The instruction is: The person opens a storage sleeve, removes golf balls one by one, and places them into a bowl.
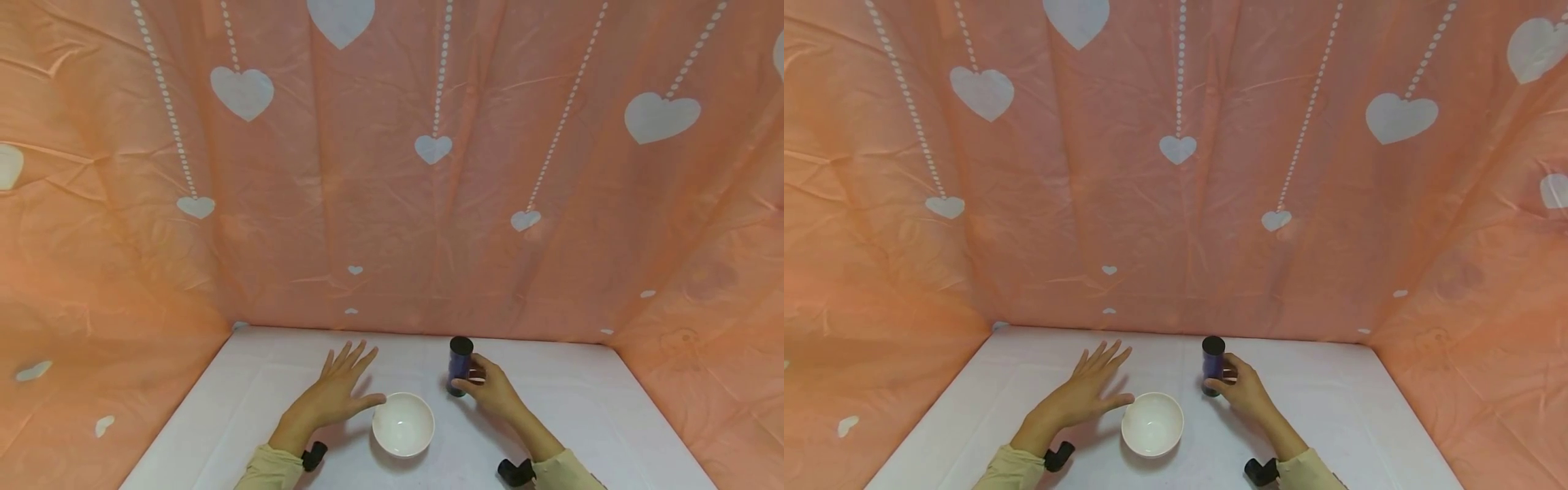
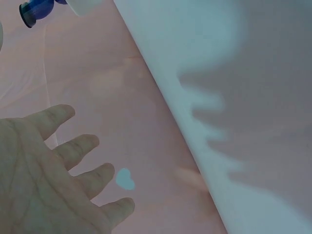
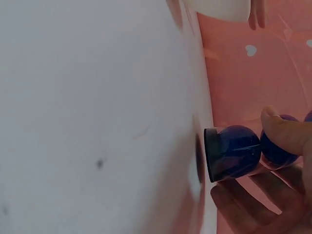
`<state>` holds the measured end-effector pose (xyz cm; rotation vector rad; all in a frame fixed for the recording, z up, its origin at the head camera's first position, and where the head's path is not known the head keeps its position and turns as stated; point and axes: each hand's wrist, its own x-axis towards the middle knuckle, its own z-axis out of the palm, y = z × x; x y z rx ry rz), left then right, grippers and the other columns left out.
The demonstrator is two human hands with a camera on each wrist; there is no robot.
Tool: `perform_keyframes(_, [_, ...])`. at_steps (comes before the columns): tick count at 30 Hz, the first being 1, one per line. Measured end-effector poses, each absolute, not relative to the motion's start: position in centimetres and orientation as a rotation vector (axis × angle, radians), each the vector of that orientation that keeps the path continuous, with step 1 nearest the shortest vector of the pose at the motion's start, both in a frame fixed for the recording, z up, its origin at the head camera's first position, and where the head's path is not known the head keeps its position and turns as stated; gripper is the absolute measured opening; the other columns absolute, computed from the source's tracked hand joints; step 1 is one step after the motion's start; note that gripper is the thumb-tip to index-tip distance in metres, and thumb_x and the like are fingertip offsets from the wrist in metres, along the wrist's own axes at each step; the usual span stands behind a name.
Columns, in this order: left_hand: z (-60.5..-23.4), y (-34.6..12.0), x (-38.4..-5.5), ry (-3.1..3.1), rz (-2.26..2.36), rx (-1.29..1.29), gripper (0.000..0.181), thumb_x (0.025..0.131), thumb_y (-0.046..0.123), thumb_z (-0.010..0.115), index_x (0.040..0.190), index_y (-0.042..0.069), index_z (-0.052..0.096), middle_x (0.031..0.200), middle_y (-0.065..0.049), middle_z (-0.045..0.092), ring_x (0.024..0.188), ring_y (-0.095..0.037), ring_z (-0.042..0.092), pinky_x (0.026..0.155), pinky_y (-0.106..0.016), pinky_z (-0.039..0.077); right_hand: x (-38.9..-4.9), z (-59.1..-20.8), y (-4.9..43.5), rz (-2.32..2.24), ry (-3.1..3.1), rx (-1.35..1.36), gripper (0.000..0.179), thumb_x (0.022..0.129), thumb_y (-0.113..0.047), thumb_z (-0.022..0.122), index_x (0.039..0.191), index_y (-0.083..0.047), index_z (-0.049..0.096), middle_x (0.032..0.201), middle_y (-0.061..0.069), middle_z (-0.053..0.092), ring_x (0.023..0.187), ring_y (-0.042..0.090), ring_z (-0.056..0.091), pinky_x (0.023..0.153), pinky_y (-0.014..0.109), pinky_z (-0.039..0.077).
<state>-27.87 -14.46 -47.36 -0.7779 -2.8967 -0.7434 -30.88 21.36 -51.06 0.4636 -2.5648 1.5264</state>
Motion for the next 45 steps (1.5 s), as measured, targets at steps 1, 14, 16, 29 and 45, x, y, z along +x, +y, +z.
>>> perform_keyframes(1, [-47.3,-14.4,-27.9,-2.896,-0.747,-0.782,0.095,0.097,0.072,0.063,0.171,0.022,0.030,0.178,-0.012,0.019,0.165,-0.040,0.006,0.131,-0.065,-0.004,-30.8,-51.0,21.3,1.521,-2.567,0.458,0.050,0.091,-0.011,0.087,0.134,0.004,0.065,0.117,0.019,0.075,0.108,0.038,0.075,0.089,0.041,0.066])
perform_keyframes(14, [-47.0,-13.2,-27.9,-2.871,-0.751,-0.841,0.094,0.099,0.069,0.064,0.171,0.019,0.031,0.178,-0.013,0.021,0.165,-0.039,0.009,0.132,-0.067,0.005,-30.2,-50.2,20.3,1.467,-2.592,0.481,0.045,0.091,-0.014,0.088,0.129,-0.001,0.067,0.117,0.016,0.074,0.109,0.038,0.074,0.097,0.051,0.062])
perform_keyframes(16, [-46.9,-13.0,-27.9,-2.861,-0.757,-0.847,0.094,0.099,0.069,0.064,0.171,0.018,0.031,0.178,-0.013,0.022,0.165,-0.039,0.010,0.132,-0.066,0.006,-30.2,-50.0,20.2,1.445,-2.589,0.495,0.046,0.090,-0.015,0.088,0.129,-0.003,0.067,0.117,0.014,0.074,0.111,0.037,0.073,0.100,0.053,0.061])
perform_keyframes(29, [-46.3,-12.0,-28.0,-2.734,-0.806,-0.925,0.087,0.100,0.054,0.072,0.168,0.012,0.037,0.174,-0.014,0.032,0.162,-0.038,0.026,0.132,-0.061,0.021,-29.4,-49.7,19.6,1.380,-2.539,0.630,0.048,0.090,-0.013,0.089,0.133,-0.008,0.068,0.123,0.015,0.073,0.113,0.037,0.073,0.102,0.053,0.060])
perform_keyframes(45, [-45.3,-10.4,-27.4,-2.527,-0.932,-0.968,0.067,0.104,0.034,0.074,0.162,0.014,0.049,0.164,-0.007,0.051,0.150,-0.028,0.050,0.122,-0.050,0.044,-28.3,-49.2,19.1,1.222,-2.488,0.739,0.049,0.089,-0.020,0.090,0.133,-0.013,0.070,0.124,0.007,0.074,0.106,0.021,0.069,0.087,0.032,0.060])
